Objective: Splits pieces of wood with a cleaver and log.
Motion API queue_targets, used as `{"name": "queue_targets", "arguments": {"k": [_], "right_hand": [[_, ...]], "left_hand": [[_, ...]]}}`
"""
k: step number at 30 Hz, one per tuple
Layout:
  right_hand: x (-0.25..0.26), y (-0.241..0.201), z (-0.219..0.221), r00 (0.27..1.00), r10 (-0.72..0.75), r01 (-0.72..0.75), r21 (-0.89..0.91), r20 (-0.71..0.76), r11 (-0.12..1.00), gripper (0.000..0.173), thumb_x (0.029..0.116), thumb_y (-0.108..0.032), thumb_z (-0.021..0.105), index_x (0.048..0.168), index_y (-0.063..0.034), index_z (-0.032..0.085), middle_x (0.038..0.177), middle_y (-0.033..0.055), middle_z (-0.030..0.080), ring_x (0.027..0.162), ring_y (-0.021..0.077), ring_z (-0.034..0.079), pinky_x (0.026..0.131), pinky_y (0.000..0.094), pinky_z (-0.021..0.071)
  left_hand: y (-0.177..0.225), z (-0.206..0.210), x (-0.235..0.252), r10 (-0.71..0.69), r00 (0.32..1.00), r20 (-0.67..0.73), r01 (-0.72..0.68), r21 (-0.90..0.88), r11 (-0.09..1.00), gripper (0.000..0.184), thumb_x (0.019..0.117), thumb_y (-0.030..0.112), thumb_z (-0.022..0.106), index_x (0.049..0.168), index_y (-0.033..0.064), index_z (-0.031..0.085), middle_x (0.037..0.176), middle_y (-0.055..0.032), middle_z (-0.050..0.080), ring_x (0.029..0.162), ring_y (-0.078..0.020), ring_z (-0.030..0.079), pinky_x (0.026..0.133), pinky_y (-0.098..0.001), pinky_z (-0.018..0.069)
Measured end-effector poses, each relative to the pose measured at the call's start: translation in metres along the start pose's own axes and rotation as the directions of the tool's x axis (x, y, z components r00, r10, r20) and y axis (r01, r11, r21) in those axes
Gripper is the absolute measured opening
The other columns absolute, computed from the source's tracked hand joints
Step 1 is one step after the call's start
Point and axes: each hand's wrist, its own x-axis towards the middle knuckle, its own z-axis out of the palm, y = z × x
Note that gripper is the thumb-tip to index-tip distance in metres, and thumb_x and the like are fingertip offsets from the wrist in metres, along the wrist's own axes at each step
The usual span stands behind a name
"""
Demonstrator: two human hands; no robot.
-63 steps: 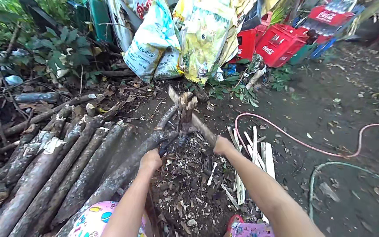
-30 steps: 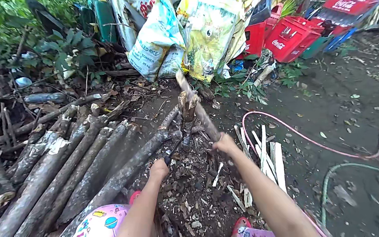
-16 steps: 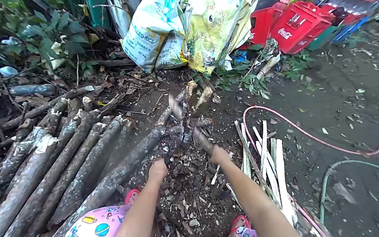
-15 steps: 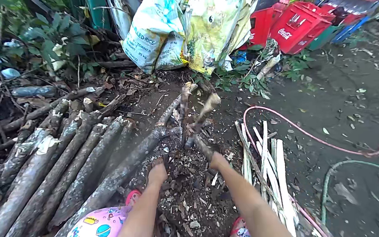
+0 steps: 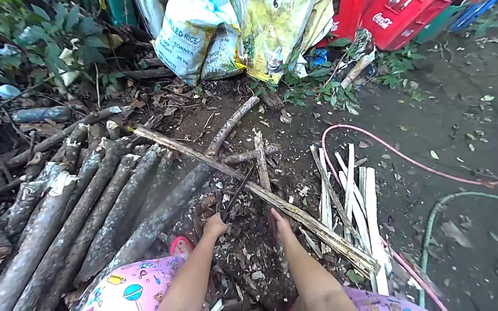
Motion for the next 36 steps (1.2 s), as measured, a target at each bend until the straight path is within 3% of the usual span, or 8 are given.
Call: {"name": "queue_targets", "arguments": {"k": [5, 12, 16, 18, 21, 24, 27, 36], "right_hand": [[-0.005, -0.005, 0.011, 1.000, -0.001, 0.000, -0.045, -0.014, 0.999, 0.046, 0.1016, -0.015, 0.067, 0.140, 0.0080, 0.053, 0.141, 0.0243, 0.057, 0.129, 0.0275, 0.056, 0.110, 0.0424, 0.0439], [-0.046, -0.004, 0.051, 0.997, 0.062, -0.046, -0.303, 0.041, 0.952, 0.070, 0.1029, -0.034, 0.065, 0.153, 0.0081, 0.039, 0.155, 0.0301, 0.043, 0.145, 0.0389, 0.042, 0.120, 0.0527, 0.0325], [-0.070, 0.004, 0.080, 0.921, 0.209, -0.190, -0.091, 0.329, 0.978, 0.049, 0.1091, -0.027, 0.053, 0.148, 0.0021, 0.044, 0.125, 0.0240, 0.063, 0.107, 0.0301, 0.066, 0.091, 0.0471, 0.0556], [-0.073, 0.007, 0.091, 0.897, 0.235, -0.261, 0.020, 0.375, 0.965, 0.039, 0.1097, -0.023, 0.051, 0.138, 0.0033, 0.049, 0.108, 0.0199, 0.067, 0.091, 0.0256, 0.069, 0.081, 0.0439, 0.0597], [-0.076, 0.006, 0.095, 0.910, 0.264, -0.286, 0.024, 0.320, 0.958, 0.035, 0.1048, -0.009, 0.056, 0.136, 0.0039, 0.049, 0.102, 0.0185, 0.064, 0.083, 0.0229, 0.065, 0.074, 0.0403, 0.0572], [-0.074, 0.006, 0.095, 0.915, 0.289, -0.304, 0.009, 0.280, 0.953, 0.035, 0.1033, -0.007, 0.056, 0.136, 0.0011, 0.048, 0.098, 0.0168, 0.063, 0.078, 0.0228, 0.064, 0.069, 0.0400, 0.0570], [-0.071, 0.003, 0.092, 0.904, 0.333, -0.355, 0.037, 0.268, 0.934, 0.026, 0.1018, -0.005, 0.053, 0.127, -0.0010, 0.049, 0.086, 0.0133, 0.061, 0.067, 0.0204, 0.063, 0.061, 0.0367, 0.0569], [-0.068, -0.017, 0.088, 0.894, 0.425, -0.427, -0.016, 0.144, 0.904, 0.011, 0.1006, -0.004, 0.055, 0.111, -0.0043, 0.051, 0.074, 0.0077, 0.053, 0.053, 0.0170, 0.054, 0.049, 0.0318, 0.0514]], "left_hand": [[0.006, 0.010, 0.008, 0.006, 0.998, 0.069, 0.017, -0.332, 0.943, 0.056, 0.0962, 0.014, 0.070, 0.144, -0.0029, 0.047, 0.121, -0.0230, 0.065, 0.100, -0.0296, 0.068, 0.092, -0.0456, 0.0548], [0.026, 0.025, -0.006, 0.060, 0.990, 0.130, 0.004, -0.445, 0.895, 0.055, 0.1006, 0.018, 0.067, 0.146, -0.0026, 0.044, 0.116, -0.0204, 0.064, 0.093, -0.0249, 0.067, 0.088, -0.0406, 0.0548], [0.026, 0.009, -0.010, 0.176, 0.951, 0.255, -0.087, -0.325, 0.942, 0.051, 0.1041, 0.024, 0.061, 0.147, -0.0009, 0.049, 0.140, -0.0263, 0.058, 0.128, -0.0370, 0.058, 0.110, -0.0545, 0.0450], [0.021, -0.009, -0.006, 0.184, 0.952, 0.243, -0.095, -0.338, 0.936, 0.048, 0.1045, 0.024, 0.061, 0.144, -0.0003, 0.052, 0.137, -0.0265, 0.059, 0.124, -0.0372, 0.061, 0.106, -0.0538, 0.0482], [0.014, -0.047, 0.000, -0.008, 0.997, -0.080, -0.055, -0.757, 0.651, 0.051, 0.1060, 0.025, 0.060, 0.145, -0.0050, 0.047, 0.136, -0.0295, 0.057, 0.118, -0.0377, 0.061, 0.102, -0.0499, 0.0496], [-0.004, -0.099, 0.022, -0.422, 0.856, -0.298, -0.242, -0.953, 0.184, 0.060, 0.1053, 0.029, 0.061, 0.148, -0.0078, 0.041, 0.144, -0.0336, 0.049, 0.129, -0.0432, 0.053, 0.105, -0.0555, 0.0475], [-0.030, -0.140, 0.039, -0.670, 0.708, -0.224, -0.347, -0.936, -0.054, 0.072, 0.1017, 0.035, 0.066, 0.150, -0.0090, 0.037, 0.150, -0.0324, 0.044, 0.138, -0.0422, 0.047, 0.110, -0.0568, 0.0434], [-0.065, -0.173, 0.071, -0.531, 0.807, -0.258, -0.484, -0.805, -0.344, 0.059, 0.1088, 0.030, 0.053, 0.156, 0.0019, 0.032, 0.161, -0.0212, 0.037, 0.146, -0.0343, 0.041, 0.114, -0.0524, 0.0407]]}}
